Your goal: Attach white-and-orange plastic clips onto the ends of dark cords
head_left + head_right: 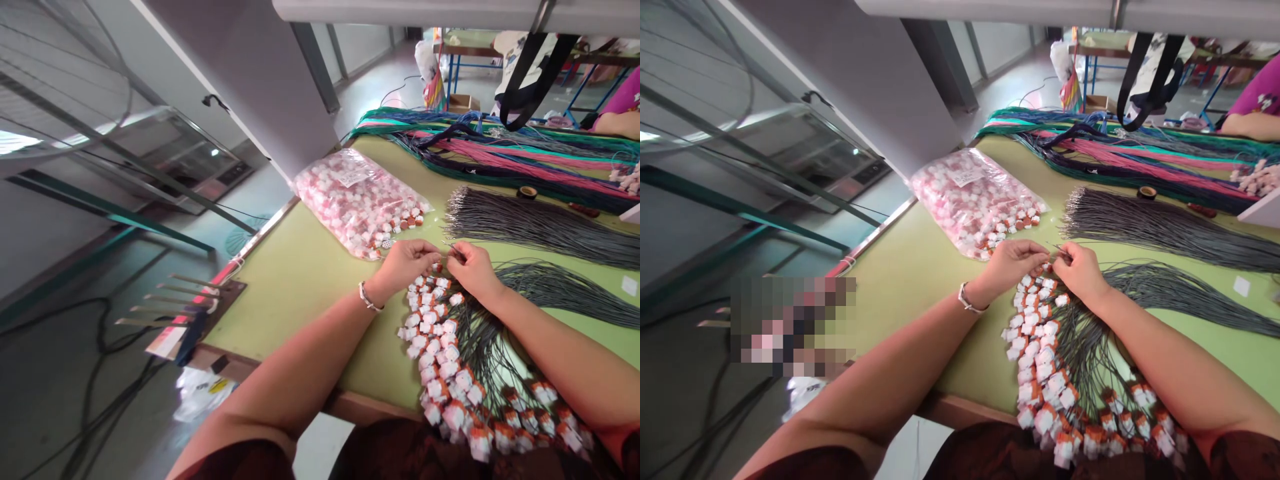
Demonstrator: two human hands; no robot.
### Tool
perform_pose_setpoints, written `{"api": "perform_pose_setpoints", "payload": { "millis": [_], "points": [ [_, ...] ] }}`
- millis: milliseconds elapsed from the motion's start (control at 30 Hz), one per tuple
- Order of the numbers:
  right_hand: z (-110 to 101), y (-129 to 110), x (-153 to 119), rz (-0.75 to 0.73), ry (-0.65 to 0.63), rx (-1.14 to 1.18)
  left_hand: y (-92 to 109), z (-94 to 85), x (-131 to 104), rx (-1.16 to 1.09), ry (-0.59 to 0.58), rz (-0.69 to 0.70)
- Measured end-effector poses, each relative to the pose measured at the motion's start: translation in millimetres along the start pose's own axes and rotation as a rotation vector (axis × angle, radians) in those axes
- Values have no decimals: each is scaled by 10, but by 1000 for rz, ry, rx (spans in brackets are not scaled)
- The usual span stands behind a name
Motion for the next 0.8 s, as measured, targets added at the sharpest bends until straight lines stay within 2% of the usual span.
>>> {"api": "perform_pose_setpoints", "payload": {
  "millis": [200,367,567,800],
  "points": [
    [0,-35,-21,-33,-17,46,-129,68,38,-191,-115,-84],
    [66,32,3,98,-124,205,-88,125,36,-183,-126,-23],
    [75,95,-6,247,-135,338,-90,111,28,-215,-102,-45],
    [103,123,8,183,-120,223,-100,118,18,-186,-87,-69]
  ]
}}
Point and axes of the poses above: each hand's wrist, its own x-axis towards the middle knuckle, its own z-axis out of the palm, y = z × x, the point moved 7 cm from there along x, towards the middle knuckle, and after that the axes turned 11 degrees about -x, right-handed, at the moved point
